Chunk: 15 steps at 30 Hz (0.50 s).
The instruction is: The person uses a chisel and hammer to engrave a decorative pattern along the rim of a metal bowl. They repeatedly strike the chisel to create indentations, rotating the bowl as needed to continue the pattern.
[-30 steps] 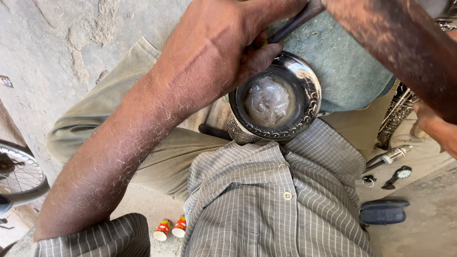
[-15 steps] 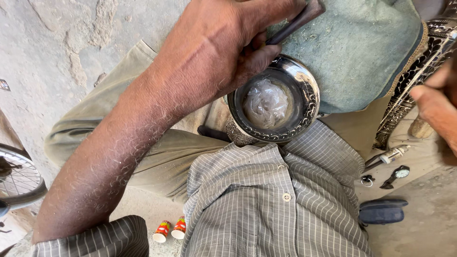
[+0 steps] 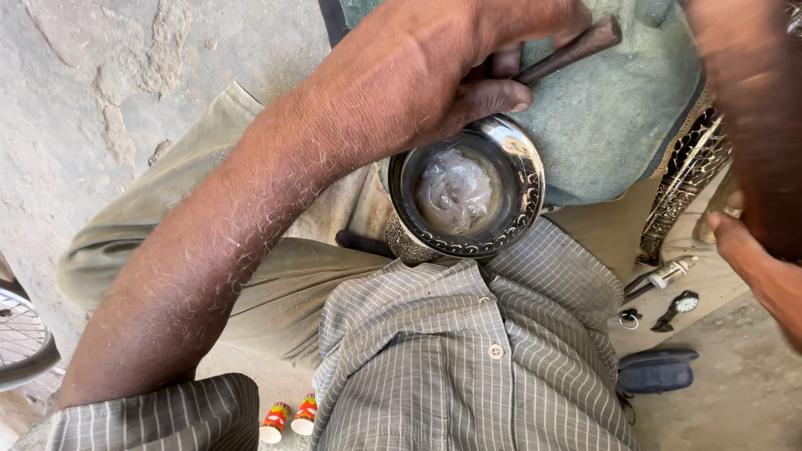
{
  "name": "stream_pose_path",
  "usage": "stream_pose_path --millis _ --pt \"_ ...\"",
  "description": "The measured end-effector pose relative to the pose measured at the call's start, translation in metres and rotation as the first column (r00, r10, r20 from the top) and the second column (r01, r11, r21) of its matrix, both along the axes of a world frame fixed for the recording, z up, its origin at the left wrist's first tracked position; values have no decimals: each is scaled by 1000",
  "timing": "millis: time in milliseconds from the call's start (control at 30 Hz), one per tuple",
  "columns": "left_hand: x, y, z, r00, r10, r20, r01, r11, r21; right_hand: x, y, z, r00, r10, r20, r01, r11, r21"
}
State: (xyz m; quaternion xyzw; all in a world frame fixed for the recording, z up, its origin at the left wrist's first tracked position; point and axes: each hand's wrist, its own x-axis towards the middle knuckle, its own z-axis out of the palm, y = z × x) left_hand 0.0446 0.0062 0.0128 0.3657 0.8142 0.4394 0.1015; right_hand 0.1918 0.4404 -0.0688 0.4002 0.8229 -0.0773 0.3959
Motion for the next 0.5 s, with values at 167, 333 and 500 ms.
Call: stream_pose_path --millis 167,333,500 --pt "-1 -10 -8 995 -88 -51 89 996 16 16 3 15 996 -72 44 70 997 42" --pt "0 -12 -8 996 -74 -50 78 994 77 16 5 18 993 -98 65 95 994 50" --pt "4 -11 -8 996 -57 -74 60 998 35 1 -8 7 989 -109 96 104 993 54"
